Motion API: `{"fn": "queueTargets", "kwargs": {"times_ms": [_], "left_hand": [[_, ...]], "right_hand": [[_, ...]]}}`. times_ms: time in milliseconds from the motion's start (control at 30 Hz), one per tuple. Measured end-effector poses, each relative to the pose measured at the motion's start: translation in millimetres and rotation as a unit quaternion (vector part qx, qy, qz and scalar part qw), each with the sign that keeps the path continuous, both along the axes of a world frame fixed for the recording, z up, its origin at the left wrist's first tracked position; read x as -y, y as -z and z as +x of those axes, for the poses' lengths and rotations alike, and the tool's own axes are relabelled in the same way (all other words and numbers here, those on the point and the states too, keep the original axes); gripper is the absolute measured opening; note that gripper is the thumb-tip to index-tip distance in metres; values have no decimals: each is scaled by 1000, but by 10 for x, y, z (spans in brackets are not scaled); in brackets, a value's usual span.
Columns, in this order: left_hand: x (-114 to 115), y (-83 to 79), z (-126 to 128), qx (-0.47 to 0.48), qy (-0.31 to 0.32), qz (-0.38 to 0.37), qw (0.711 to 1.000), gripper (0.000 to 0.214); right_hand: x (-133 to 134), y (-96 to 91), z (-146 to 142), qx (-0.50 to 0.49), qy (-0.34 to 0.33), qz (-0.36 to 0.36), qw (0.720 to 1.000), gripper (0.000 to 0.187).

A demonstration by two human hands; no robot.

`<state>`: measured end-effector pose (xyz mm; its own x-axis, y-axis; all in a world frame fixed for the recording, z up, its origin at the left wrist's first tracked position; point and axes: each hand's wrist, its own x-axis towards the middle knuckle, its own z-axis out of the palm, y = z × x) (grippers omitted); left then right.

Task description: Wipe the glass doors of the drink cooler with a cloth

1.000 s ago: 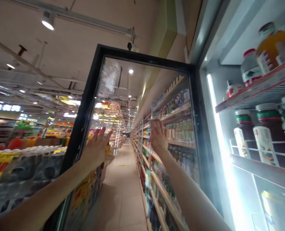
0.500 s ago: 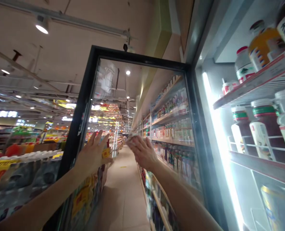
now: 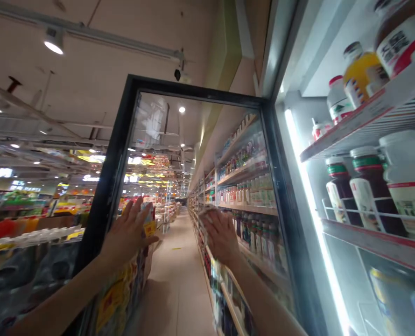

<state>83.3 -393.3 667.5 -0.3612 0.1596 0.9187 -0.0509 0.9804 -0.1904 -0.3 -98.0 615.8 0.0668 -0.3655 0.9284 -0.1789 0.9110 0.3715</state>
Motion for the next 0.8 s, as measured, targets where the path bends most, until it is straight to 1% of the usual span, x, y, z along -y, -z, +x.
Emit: {"fn": "queueTargets", "kwargs": {"times_ms": [33,67,100,133,167,200,233,300,333,367,400,433,467,533,567,600,633,700,733,767,800], "left_hand": [[1,-4,2,2,-2,0,1000,84],[-10,-4,7,3,-5,2,1000,83],[-35,5,14,4,-9,5,1000,82],[-75,22,19,5,-10,5,1000,80],[-129,51,21,9,-7,1,1000,79],[-194,89,19,13,-2,-4,1000,79],[-265,135,12,18,5,-8,1000,81],[-400,234,-10,26,14,-10,1000,88],[-453,278,-21,27,16,-6,999,92],[-490,314,-29,26,16,0,1000,95],[-514,338,-33,26,15,4,1000,96],[-526,352,-32,28,16,5,999,97],[-529,356,-28,32,18,4,999,97],[-519,348,-16,40,18,5,999,98],[-512,342,-11,42,18,4,999,97],[-504,336,-10,43,19,4,999,97],[-496,333,-11,41,20,3,999,96],[-482,333,-19,33,22,5,999,96],[-479,336,-22,29,23,6,999,95],[-482,340,-23,29,25,8,999,95],[-491,347,-21,30,25,10,999,94]], "right_hand": [[-67,3,-7,-9,7,-46,999,53],[-153,-8,-14,-16,17,-121,992,53],[-233,-27,-20,-18,28,-202,979,54],[-280,-43,-21,-16,36,-265,964,54],[-278,-49,-15,-11,39,-295,955,55],[-221,-38,-2,-3,36,-288,957,56],[-120,-9,18,6,26,-242,970,56],[135,78,63,16,-7,-93,995,55],[236,121,78,16,-24,-28,999,55],[292,152,86,13,-35,11,999,54],[295,168,86,8,-39,18,999,52],[251,169,81,2,-35,-10,999,52],[175,160,73,-2,-24,-65,998,52],[18,134,62,-7,0,-193,981,53],[-25,132,64,-8,8,-237,972,53],[-32,145,72,-5,8,-248,969,54],[-9,172,85,3,2,-221,975,55],[61,254,113,21,-23,-88,996,54],[70,295,119,28,-33,-30,999,53],[40,325,116,32,-36,-6,999,52],[-31,342,104,32,-32,-26,999,50]]}}
